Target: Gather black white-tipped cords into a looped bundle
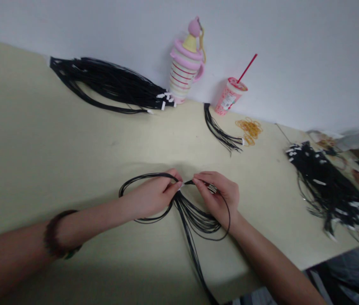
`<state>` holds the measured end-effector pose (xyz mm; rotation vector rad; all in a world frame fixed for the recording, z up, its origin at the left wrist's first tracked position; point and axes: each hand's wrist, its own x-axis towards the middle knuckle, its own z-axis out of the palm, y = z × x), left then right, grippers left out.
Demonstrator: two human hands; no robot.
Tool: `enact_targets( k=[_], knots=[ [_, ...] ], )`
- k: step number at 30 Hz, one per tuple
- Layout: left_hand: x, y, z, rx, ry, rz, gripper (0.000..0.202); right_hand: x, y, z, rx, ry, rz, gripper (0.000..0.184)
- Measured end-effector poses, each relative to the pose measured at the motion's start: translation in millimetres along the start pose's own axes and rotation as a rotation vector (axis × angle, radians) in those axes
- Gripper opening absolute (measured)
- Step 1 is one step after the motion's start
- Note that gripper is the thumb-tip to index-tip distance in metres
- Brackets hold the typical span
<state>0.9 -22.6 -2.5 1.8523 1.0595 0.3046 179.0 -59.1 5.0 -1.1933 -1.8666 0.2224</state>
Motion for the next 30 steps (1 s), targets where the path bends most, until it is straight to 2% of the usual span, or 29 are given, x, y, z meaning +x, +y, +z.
enact_targets(
  k=[4,12,16,20,30],
  knots=[
    [0.3,1.4,-1.3,-0.001,-0.003,0.007,0.025,-1.6,-1.3,-2.9,-0.059,-0.031,-0.121,0.014],
    [1.3,-0.1,0.2,-0.019,0.016,0.040,0.024,-2.9,1.1,-4.9,-0.110,-0.052,-0.246,0.016],
    [0.5,3.4,-1.9,-0.014,0.010,0.021,0.023,-3.5,1.0,-1.7,-0.098,-0.121,-0.231,0.016],
    [0.4,6.0,-3.3,-0.005,-0.003,0.017,0.022,-4.3,4.2,3.4,-0.136,-0.180,-0.154,0.017],
    [1.2,3.4,-1.6,0.016,0.019,0.048,0.023,-5.3,11.2,12.5,-0.160,-0.154,-0.129,0.012]
  ],
)
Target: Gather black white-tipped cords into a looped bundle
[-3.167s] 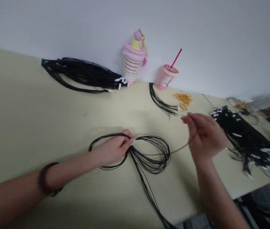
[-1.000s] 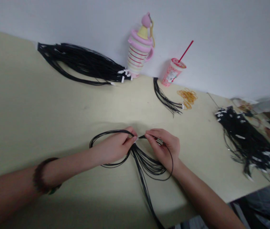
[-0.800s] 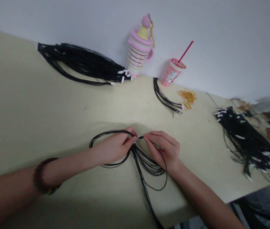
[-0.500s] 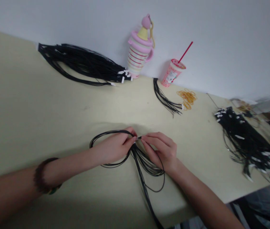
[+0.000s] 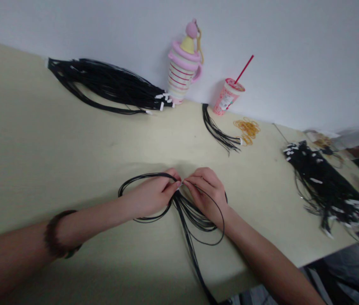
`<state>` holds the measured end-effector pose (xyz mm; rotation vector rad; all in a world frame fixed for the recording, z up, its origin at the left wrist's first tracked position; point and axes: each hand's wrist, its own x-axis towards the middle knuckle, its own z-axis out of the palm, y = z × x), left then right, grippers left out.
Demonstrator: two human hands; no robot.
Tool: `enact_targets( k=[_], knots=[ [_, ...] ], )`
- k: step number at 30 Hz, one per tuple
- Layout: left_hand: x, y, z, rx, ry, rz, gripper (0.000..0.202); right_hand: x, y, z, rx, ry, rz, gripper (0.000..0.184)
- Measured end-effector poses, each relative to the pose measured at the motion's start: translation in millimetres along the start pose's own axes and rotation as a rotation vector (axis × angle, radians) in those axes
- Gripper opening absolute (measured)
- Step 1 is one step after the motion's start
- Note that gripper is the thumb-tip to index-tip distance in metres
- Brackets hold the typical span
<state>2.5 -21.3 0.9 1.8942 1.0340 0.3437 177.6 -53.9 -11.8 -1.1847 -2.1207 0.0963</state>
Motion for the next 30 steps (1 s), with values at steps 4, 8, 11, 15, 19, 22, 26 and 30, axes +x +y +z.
enact_targets(
  k=[4,8,11,15,19,22,26,30],
  knots=[
    [-0.5,0.6,-0.1,0.010,0.003,-0.002,0.023,3.1,1.1,0.0,0.016,-0.020,0.015,0.012],
    [-0.8,-0.3,0.3,0.021,-0.004,-0.041,0.025,13.3,2.0,-24.0,0.299,-0.124,0.081,0.009],
    [-1.0,-2.2,0.2,0.021,-0.006,-0.029,0.026,16.2,0.7,-63.3,0.509,-0.347,-0.008,0.012],
    [-1.9,-3.7,-0.1,0.016,-0.018,-0.027,0.029,11.3,1.0,-108.3,0.528,-0.606,-0.038,0.021],
    [-2.3,-3.1,-0.9,0.024,-0.034,-0.040,0.030,8.4,-2.0,-106.2,0.333,-0.718,0.032,0.019],
    [-1.4,-3.0,-1.3,0.040,-0.022,-0.029,0.029,7.2,-13.6,-83.0,0.241,-0.657,0.038,0.014],
    [-0.3,-2.9,-1.4,0.037,-0.011,0.000,0.028,2.1,-35.3,-60.6,0.260,-0.268,-0.013,0.008],
    [-0.7,-0.1,-2.5,0.025,-0.012,0.012,0.028,-2.1,-45.5,-61.3,0.318,-0.312,0.069,0.010]
  ],
)
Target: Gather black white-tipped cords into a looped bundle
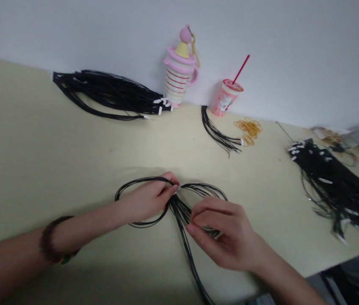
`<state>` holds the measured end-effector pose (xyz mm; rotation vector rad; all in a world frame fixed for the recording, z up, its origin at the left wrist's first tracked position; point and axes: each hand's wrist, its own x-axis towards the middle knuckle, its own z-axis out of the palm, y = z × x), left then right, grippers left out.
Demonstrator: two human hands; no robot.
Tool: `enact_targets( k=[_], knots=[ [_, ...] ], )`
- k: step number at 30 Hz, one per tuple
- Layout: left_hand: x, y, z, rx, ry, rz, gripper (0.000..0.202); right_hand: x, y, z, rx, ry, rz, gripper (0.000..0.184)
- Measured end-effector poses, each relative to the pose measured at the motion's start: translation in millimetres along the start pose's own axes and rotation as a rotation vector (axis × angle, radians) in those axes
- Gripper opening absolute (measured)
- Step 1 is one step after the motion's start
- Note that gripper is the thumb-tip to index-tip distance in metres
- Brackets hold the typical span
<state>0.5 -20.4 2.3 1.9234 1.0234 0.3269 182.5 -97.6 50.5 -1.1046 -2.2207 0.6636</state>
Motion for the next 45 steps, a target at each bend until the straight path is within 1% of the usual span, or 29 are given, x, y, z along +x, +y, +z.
enact_targets(
  k=[3,5,8,11,12,14,16,19,22,24,27,29,31,33,35,37,38,39,40,42,43,45],
  knots=[
    [-1.0,2.2,-1.2,0.004,-0.008,-0.013,0.026,0.0,6.5,-2.9,-0.029,-0.152,0.223,0.019],
    [-1.4,2.5,-1.4,0.023,-0.020,-0.055,0.027,2.1,16.1,-1.3,-0.034,-0.185,0.296,0.022],
    [-1.0,1.5,-0.8,0.030,-0.013,-0.060,0.028,5.3,29.7,6.3,0.075,-0.144,0.278,0.016],
    [-0.2,0.9,-0.2,0.015,-0.006,-0.040,0.027,5.8,36.3,13.2,0.192,-0.075,0.226,0.013],
    [-0.1,1.1,-0.2,0.014,-0.005,-0.040,0.027,5.4,37.0,14.2,0.215,-0.071,0.215,0.013],
    [-0.4,2.0,-0.5,0.015,-0.004,-0.043,0.026,3.9,37.4,14.1,0.236,-0.105,0.204,0.012],
    [-1.0,3.2,-1.0,0.016,-0.008,-0.053,0.026,2.8,37.1,12.5,0.227,-0.165,0.187,0.011],
    [-1.7,3.7,-1.2,0.011,-0.013,-0.065,0.025,3.8,35.7,10.9,0.163,-0.233,0.154,0.015],
    [-1.1,2.1,-0.4,0.014,-0.010,-0.051,0.025,6.3,33.1,14.1,0.094,-0.263,0.158,0.028],
    [-0.2,1.2,0.0,0.017,-0.005,-0.037,0.025,7.0,31.2,19.0,0.061,-0.245,0.178,0.030],
    [0.8,1.7,-0.3,0.014,0.004,-0.022,0.024,6.4,29.7,26.6,0.017,-0.176,0.211,0.018],
    [0.5,2.7,-0.9,0.010,0.005,-0.021,0.023,5.8,30.1,29.0,0.021,-0.155,0.235,0.017],
    [-0.1,3.3,-1.5,0.009,0.002,-0.032,0.023,5.7,30.9,28.0,0.085,-0.169,0.295,0.019],
    [-0.6,3.1,-1.7,0.016,0.002,-0.045,0.024,5.7,30.6,23.8,0.219,-0.195,0.398,0.016],
    [-0.5,2.0,-1.5,0.022,0.004,-0.037,0.024,5.4,28.5,16.3,0.412,-0.215,0.504,0.010],
    [-0.2,0.8,-1.2,0.024,-0.001,-0.025,0.026,4.3,25.6,4.9,0.647,-0.231,0.560,0.020],
    [-0.2,0.4,-1.1,0.024,-0.006,-0.026,0.027,3.3,24.6,-2.3,0.762,-0.218,0.559,0.021],
    [-0.3,0.2,-1.0,0.023,-0.011,-0.032,0.028,2.1,24.3,-10.4,0.861,-0.187,0.537,0.018],
    [-0.6,0.1,-1.0,0.026,-0.014,-0.041,0.029,0.8,24.9,-19.2,0.943,-0.127,0.490,0.014],
    [-1.4,0.6,-1.3,0.037,-0.013,-0.053,0.029,-2.3,29.1,-37.5,1.015,0.089,0.360,0.017],
    [-1.8,1.0,-1.5,0.043,-0.010,-0.052,0.029,-3.8,32.5,-46.2,1.001,0.234,0.297,0.019],
    [-2.3,1.7,-1.9,0.052,-0.008,-0.052,0.029,-6.0,40.2,-61.2,0.903,0.511,0.221,0.021]
  ],
)
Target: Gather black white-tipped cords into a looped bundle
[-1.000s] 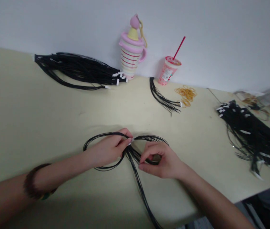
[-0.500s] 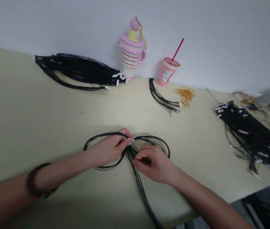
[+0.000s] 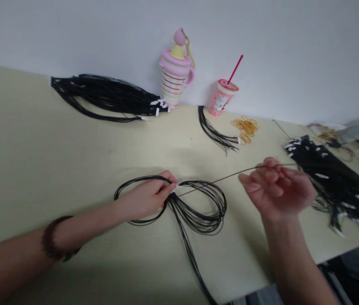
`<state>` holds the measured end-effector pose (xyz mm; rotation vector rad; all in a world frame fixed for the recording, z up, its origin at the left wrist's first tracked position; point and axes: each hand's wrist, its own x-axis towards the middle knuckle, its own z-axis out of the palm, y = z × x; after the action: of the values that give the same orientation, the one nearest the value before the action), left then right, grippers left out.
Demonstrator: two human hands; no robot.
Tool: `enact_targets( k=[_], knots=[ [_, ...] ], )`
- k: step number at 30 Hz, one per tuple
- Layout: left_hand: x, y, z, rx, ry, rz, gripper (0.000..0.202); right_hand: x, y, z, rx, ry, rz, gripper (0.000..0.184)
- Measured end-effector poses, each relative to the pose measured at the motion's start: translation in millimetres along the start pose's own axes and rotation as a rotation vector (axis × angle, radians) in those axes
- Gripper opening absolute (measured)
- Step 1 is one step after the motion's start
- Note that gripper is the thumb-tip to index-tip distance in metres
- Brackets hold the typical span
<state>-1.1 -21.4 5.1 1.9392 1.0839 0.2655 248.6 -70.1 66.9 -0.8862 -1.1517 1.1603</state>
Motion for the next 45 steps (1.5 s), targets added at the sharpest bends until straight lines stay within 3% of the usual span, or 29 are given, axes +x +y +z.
enact_targets(
  k=[2,4,9,11,13,18,22,29,33,39,45],
  knots=[
    [0.1,0.2,0.0,-0.001,-0.001,0.002,0.030,5.7,-3.8,-10.8,-0.064,0.140,-0.131,0.019],
    [0.5,0.0,0.2,-0.003,0.003,0.000,0.029,10.1,-5.1,-16.5,-0.108,0.171,-0.200,0.016],
    [1.1,-0.6,0.3,-0.020,0.000,0.004,0.028,12.7,1.3,-7.1,-0.212,0.211,-0.194,0.014],
    [1.1,-0.8,0.3,-0.029,-0.011,0.000,0.028,10.5,7.9,3.4,-0.261,0.237,-0.176,0.029],
    [1.4,-1.1,0.6,-0.037,-0.013,0.001,0.028,7.5,15.5,14.2,-0.282,0.198,-0.146,0.035],
    [2.1,-2.0,1.5,-0.028,0.006,0.016,0.027,3.1,30.5,29.8,-0.193,0.005,-0.038,0.016],
    [1.9,-1.4,1.6,-0.034,0.006,0.016,0.027,4.1,36.9,34.3,-0.075,-0.062,0.036,0.016],
    [1.5,0.6,1.1,-0.064,-0.009,-0.002,0.026,4.3,45.3,29.8,-0.095,-0.098,0.102,0.014],
    [0.7,-0.5,2.0,-0.070,-0.004,0.006,0.026,5.5,52.1,27.1,-0.227,-0.075,0.041,0.019],
    [2.6,-3.2,3.1,-0.039,0.004,0.018,0.027,5.0,56.1,45.1,-0.649,-0.064,-0.246,0.012],
    [3.4,-4.0,3.2,-0.047,0.016,0.046,0.028,-0.7,64.8,50.5,-0.906,-0.100,-0.316,0.015]
  ],
)
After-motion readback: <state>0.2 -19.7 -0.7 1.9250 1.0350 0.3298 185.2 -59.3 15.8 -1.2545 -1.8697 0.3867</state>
